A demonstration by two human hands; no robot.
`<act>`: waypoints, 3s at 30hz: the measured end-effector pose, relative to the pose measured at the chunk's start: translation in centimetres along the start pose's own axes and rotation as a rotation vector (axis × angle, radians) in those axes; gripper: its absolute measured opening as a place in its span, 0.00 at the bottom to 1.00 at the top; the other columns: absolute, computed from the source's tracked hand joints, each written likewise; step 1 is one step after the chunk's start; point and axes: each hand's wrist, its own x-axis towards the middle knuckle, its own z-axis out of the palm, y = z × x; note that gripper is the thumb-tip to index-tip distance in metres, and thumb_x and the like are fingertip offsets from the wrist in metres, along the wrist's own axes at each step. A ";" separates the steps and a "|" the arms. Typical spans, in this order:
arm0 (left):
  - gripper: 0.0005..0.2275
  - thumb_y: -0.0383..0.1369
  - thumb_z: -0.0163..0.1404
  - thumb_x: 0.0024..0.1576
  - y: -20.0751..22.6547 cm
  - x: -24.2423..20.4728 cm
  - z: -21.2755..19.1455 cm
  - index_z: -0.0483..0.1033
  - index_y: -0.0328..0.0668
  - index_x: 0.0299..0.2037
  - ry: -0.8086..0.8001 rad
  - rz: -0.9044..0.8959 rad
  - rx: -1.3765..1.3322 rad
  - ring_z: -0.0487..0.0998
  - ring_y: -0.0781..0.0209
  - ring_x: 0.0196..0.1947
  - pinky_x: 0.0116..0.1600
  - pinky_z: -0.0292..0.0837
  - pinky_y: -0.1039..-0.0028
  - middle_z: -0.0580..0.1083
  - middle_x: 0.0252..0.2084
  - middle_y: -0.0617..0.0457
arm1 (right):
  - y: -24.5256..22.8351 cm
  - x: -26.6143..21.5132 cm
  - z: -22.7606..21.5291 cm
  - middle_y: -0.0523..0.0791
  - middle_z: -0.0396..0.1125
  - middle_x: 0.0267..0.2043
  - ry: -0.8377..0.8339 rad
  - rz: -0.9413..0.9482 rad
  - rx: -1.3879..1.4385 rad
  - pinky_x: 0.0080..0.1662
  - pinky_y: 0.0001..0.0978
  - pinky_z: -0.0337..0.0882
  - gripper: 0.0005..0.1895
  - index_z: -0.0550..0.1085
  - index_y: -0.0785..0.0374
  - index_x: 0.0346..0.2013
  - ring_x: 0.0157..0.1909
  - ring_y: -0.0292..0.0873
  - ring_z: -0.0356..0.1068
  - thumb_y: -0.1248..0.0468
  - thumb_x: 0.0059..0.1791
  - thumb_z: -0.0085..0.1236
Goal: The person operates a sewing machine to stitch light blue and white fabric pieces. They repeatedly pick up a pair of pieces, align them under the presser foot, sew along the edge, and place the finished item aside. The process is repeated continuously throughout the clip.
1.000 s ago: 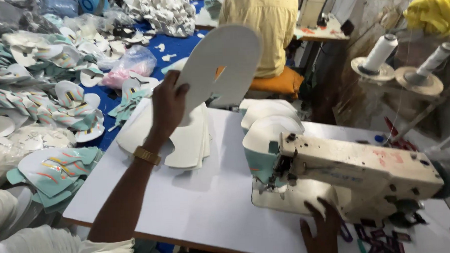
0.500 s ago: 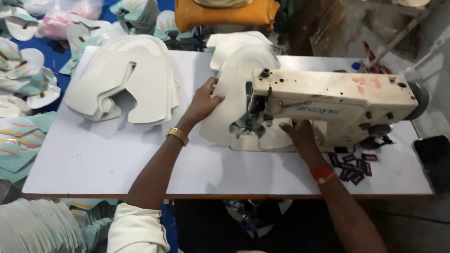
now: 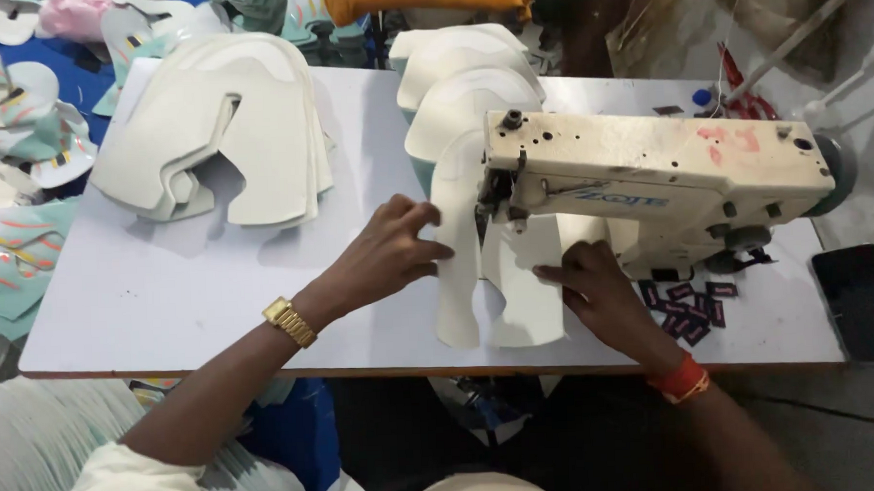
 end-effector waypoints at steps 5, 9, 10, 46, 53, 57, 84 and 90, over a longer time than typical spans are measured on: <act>0.10 0.44 0.61 0.49 1.0 1.9 1.5 0.86 0.56 0.38 -0.142 0.188 -0.145 0.72 0.54 0.56 0.56 0.73 0.63 0.81 0.52 0.54 | -0.2 2.5 0.0 0.51 0.65 0.57 0.029 -0.256 0.095 0.57 0.42 0.68 0.15 0.80 0.50 0.46 0.62 0.55 0.58 0.63 0.44 0.62; 0.10 0.44 0.58 0.56 0.7 2.8 2.8 0.84 0.49 0.39 -0.316 0.101 -0.208 0.75 0.57 0.51 0.52 0.75 0.63 0.82 0.44 0.59 | -1.2 5.0 0.3 0.44 0.67 0.56 -0.234 -0.007 0.197 0.54 0.41 0.72 0.14 0.78 0.51 0.51 0.55 0.46 0.69 0.57 0.51 0.58; 0.10 0.44 0.58 0.56 0.1 2.6 2.9 0.84 0.49 0.39 -0.319 0.093 -0.218 0.75 0.57 0.51 0.52 0.75 0.63 0.82 0.44 0.59 | -1.0 5.4 0.2 0.44 0.67 0.56 -0.246 -0.004 0.201 0.54 0.41 0.72 0.14 0.78 0.51 0.51 0.55 0.46 0.69 0.57 0.51 0.58; 0.05 0.29 0.58 0.51 -5.1 3.7 8.0 0.84 0.50 0.36 -0.245 -0.200 -0.091 0.81 0.46 0.36 0.39 0.77 0.57 0.80 0.32 0.48 | 3.5 9.7 2.1 0.51 0.72 0.51 -0.339 -0.270 -0.262 0.38 0.45 0.75 0.37 0.72 0.48 0.65 0.43 0.51 0.75 0.82 0.45 0.48; 0.07 0.27 0.58 0.49 -5.3 4.0 7.8 0.85 0.49 0.35 -0.170 -0.175 -0.092 0.81 0.46 0.35 0.38 0.76 0.56 0.80 0.31 0.48 | 2.6 10.1 1.9 0.53 0.70 0.48 -0.327 -0.212 -0.257 0.38 0.45 0.75 0.29 0.73 0.40 0.63 0.38 0.50 0.74 0.73 0.53 0.45; 0.09 0.24 0.57 0.49 -5.7 4.2 8.3 0.85 0.49 0.37 -0.147 -0.178 -0.099 0.81 0.46 0.34 0.38 0.76 0.57 0.80 0.30 0.48 | 3.0 10.3 2.4 0.53 0.72 0.43 -0.401 -0.091 -0.267 0.38 0.47 0.73 0.25 0.71 0.39 0.65 0.36 0.50 0.74 0.66 0.56 0.41; 0.09 0.28 0.58 0.56 -8.0 4.4 9.9 0.85 0.49 0.45 -0.046 -0.229 -0.085 0.78 0.46 0.44 0.50 0.76 0.58 0.80 0.39 0.48 | 12.6 11.2 8.6 0.57 0.75 0.43 -0.307 0.016 -0.351 0.46 0.52 0.74 0.23 0.73 0.62 0.57 0.44 0.59 0.76 0.49 0.57 0.50; 0.40 0.42 0.72 0.38 -7.1 3.2 8.4 0.71 0.53 0.65 -0.150 -0.215 -0.139 0.62 0.39 0.56 0.58 0.70 0.52 0.66 0.53 0.43 | 4.9 11.1 3.9 0.55 0.69 0.59 -0.318 0.248 0.043 0.56 0.47 0.68 0.53 0.65 0.56 0.67 0.58 0.56 0.69 0.31 0.36 0.63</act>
